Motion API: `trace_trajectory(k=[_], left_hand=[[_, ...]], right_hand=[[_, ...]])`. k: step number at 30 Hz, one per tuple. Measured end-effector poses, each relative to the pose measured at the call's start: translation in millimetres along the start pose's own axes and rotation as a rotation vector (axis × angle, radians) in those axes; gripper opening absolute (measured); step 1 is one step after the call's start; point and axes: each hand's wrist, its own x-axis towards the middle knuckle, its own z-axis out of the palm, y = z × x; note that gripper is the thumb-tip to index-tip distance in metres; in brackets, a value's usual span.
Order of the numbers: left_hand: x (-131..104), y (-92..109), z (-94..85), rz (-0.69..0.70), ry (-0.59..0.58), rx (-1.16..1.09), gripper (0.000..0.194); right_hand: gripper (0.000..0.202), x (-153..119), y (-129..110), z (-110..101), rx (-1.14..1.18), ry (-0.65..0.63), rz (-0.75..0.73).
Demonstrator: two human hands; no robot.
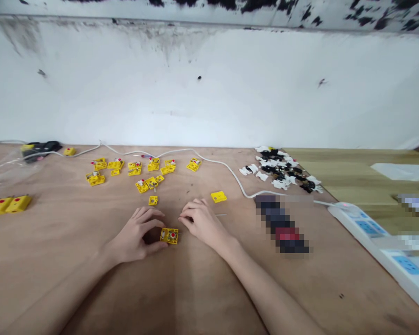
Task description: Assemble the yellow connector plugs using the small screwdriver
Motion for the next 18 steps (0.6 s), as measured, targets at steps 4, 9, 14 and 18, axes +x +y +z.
trace_trajectory(k=[4, 9, 14, 18], left_hand=[[-0.8, -0.6, -0.9, -0.009, -0.008, 0.0, 0.03], [-0.6, -1.1, -1.4, -0.006, -0.016, -0.002, 0.031], [0.0, -2.7, -1.2, -0.013, -0.024, -0.01, 0.03], [0.5, -2.3, -2.3, -0.016, -0.025, -0.011, 0.03]], right_hand=[[0.029, -5.2, -1.1, -4.5, 0.081, 0.036, 0.032], [0.042, -8.6, 2.8, -1.3, 0.141, 0.032, 0.046], [0.042, -11.6, 8.1, 1.6, 0.178, 0.015, 0.055], [0.043, -14.3, 8.8, -2.4, 0.206, 0.031, 0.05]])
